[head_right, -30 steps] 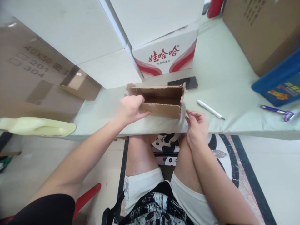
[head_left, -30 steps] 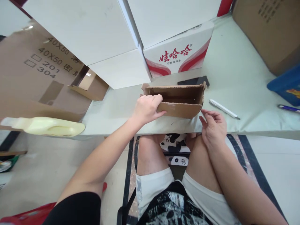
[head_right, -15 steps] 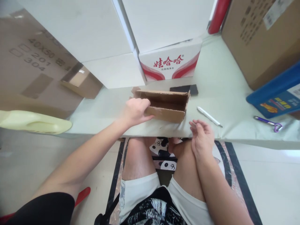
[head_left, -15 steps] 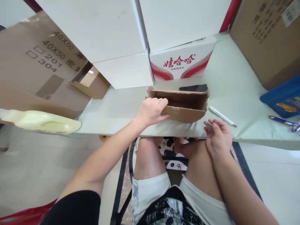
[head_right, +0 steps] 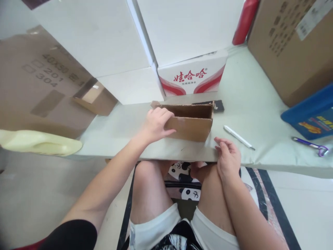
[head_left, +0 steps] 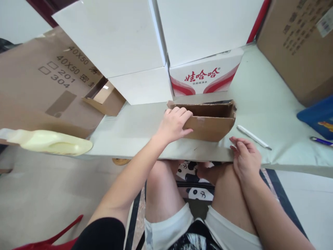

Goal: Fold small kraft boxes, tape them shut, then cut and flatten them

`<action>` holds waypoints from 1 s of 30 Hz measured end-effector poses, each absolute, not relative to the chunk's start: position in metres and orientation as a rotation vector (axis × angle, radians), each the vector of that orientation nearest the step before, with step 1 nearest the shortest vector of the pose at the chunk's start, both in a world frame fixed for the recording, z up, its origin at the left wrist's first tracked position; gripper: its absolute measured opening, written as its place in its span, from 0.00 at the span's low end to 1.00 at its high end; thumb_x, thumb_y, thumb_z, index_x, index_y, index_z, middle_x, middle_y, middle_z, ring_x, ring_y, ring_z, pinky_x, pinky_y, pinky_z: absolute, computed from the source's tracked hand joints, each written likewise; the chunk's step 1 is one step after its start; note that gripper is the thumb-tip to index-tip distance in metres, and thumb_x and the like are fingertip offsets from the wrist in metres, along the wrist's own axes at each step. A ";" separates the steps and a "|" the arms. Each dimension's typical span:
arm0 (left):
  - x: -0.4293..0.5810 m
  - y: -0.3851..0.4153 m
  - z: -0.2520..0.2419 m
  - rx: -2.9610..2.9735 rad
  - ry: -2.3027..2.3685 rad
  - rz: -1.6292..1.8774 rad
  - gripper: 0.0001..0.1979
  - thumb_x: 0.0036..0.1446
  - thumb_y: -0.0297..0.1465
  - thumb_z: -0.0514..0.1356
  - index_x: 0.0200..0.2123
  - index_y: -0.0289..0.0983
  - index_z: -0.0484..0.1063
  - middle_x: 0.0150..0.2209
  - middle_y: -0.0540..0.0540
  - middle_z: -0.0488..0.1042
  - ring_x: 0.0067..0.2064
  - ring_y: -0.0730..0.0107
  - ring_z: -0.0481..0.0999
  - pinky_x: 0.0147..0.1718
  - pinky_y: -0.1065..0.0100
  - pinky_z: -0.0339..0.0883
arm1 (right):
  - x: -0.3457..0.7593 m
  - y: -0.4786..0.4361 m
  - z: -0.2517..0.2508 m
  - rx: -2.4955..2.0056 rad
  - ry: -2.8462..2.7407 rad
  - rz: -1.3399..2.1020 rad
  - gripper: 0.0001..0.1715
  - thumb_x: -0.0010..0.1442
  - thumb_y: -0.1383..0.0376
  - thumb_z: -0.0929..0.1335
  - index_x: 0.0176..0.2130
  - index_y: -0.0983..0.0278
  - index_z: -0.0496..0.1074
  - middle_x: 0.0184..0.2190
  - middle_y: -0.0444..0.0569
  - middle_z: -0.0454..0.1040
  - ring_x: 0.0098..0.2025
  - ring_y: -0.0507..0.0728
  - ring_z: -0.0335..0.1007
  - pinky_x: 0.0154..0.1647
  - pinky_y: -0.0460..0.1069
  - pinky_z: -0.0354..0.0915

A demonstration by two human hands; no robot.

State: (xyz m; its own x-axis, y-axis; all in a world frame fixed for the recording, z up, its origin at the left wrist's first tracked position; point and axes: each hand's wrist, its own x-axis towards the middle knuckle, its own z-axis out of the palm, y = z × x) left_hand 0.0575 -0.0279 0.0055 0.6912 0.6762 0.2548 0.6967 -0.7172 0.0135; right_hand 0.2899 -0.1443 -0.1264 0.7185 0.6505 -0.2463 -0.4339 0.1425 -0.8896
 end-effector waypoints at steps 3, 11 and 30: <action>0.054 -0.018 0.015 -2.896 -1.196 -0.654 0.21 0.56 0.34 0.71 0.52 0.39 0.74 0.49 0.41 0.79 0.53 0.52 0.75 0.50 0.53 0.65 | 0.289 -0.142 -0.129 -1.188 -0.203 0.809 0.15 0.43 0.59 0.77 0.31 0.61 0.74 0.31 0.42 0.81 0.38 0.52 0.80 0.35 0.45 0.67; 0.058 -0.026 0.029 -2.727 -1.049 -1.799 0.10 0.68 0.39 0.58 0.49 0.41 0.70 0.44 0.44 0.77 0.46 0.63 0.77 0.48 0.60 0.72 | 0.275 -0.148 -0.136 -1.224 -0.393 0.858 0.18 0.44 0.55 0.79 0.30 0.61 0.75 0.24 0.41 0.78 0.29 0.52 0.76 0.35 0.48 0.68; 0.011 -0.056 -0.007 -3.516 -1.256 -1.771 0.12 0.56 0.37 0.70 0.36 0.38 0.74 0.32 0.49 0.77 0.35 0.70 0.75 0.38 0.67 0.71 | 0.175 -0.142 -0.055 -1.114 -0.808 1.152 0.12 0.61 0.56 0.75 0.36 0.58 0.71 0.42 0.46 0.84 0.40 0.55 0.80 0.39 0.50 0.76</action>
State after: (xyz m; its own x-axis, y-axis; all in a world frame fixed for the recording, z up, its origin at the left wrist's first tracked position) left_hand 0.0107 -0.0560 -0.0066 0.5729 0.7586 0.3103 0.0417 -0.4051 0.9133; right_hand 0.1749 -0.1421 -0.0555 0.2491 0.9673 -0.0478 -0.2841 0.0257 -0.9585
